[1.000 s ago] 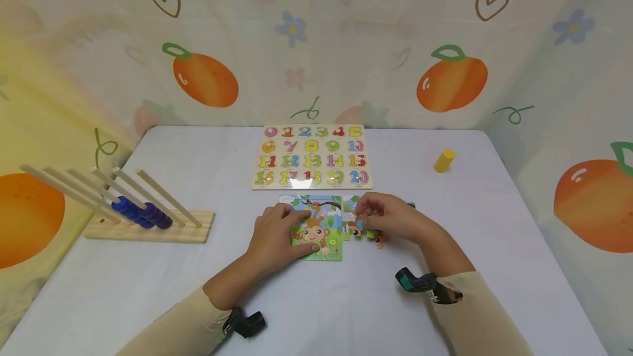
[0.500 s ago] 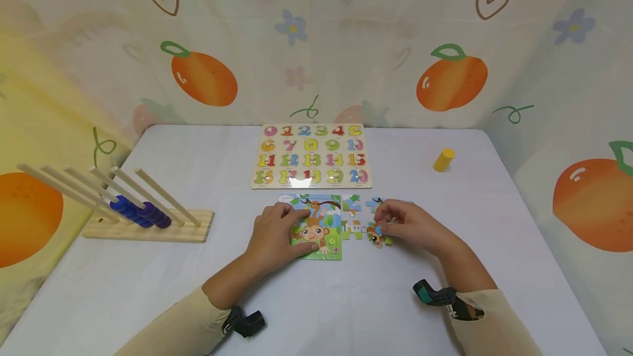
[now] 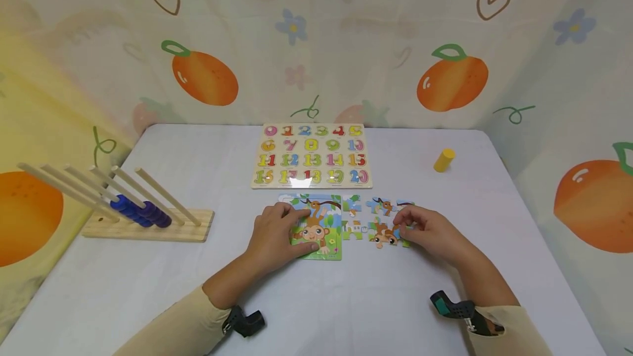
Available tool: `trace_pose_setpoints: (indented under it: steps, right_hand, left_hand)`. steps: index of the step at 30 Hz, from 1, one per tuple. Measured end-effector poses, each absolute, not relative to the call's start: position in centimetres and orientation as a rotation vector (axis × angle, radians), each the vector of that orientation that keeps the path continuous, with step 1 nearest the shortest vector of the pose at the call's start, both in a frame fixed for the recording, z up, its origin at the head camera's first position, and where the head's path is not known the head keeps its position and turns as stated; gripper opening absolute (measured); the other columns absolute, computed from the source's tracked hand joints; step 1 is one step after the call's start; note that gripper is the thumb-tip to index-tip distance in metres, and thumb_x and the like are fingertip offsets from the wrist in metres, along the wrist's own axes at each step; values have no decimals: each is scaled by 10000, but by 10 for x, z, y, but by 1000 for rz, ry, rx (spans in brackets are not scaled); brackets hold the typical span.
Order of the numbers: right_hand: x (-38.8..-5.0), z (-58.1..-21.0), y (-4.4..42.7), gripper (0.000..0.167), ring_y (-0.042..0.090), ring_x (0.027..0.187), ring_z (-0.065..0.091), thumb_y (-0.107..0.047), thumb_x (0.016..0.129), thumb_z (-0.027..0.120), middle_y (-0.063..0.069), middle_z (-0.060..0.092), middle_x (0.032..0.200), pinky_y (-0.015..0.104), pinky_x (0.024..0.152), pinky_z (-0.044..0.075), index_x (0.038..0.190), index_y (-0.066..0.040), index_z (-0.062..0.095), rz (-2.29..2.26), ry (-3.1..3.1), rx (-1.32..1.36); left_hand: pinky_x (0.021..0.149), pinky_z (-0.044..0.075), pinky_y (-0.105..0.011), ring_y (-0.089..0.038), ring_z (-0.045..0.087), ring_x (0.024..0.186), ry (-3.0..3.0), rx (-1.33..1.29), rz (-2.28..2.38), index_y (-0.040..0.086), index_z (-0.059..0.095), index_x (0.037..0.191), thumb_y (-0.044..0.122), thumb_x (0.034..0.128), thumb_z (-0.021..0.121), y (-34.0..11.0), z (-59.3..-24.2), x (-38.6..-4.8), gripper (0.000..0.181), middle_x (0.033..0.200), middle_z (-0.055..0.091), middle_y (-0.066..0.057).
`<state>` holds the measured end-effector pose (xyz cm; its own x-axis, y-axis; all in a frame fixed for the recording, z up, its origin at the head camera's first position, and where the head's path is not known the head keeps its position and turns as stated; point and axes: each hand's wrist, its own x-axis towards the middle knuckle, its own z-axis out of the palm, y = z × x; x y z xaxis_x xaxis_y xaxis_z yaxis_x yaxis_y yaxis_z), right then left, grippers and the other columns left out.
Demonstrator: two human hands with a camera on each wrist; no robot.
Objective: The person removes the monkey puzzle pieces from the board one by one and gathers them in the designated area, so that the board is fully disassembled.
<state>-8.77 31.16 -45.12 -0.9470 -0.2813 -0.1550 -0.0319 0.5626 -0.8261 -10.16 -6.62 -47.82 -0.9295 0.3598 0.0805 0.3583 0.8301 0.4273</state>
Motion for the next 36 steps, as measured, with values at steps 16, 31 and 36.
trace_pose_setpoints:
  steps: [16, 31, 36]
  right_hand:
    - [-84, -453, 320, 184, 165, 832, 594, -109, 1029, 717, 88, 687, 1132, 259, 708, 502, 1213, -90, 709, -1268, 2602, -200]
    - [-78, -452, 314, 223, 182, 744, 524, -146, 984, 778, 25, 692, 953, 281, 632, 449, 1206, -124, 766, -1150, 2719, -68]
    - [-76, -454, 314, 221, 181, 731, 517, -130, 971, 786, 14, 711, 986, 282, 622, 444, 1191, -119, 770, -1147, 2738, -69]
  left_hand:
    - [847, 355, -405, -232, 443, 1094, 3010, 595, 700, 252, 673, 1463, 690, 801, 846, -65, -479, -103, 812, 1179, 515, -7]
    - [858, 344, -402, -230, 442, 1110, 2996, 577, 726, 253, 665, 1477, 677, 816, 842, -67, -480, -101, 806, 1193, 515, -2]
    - [857, 346, -408, -229, 445, 1100, 3001, 597, 730, 247, 680, 1461, 658, 824, 843, -67, -480, -100, 775, 1191, 522, -4]
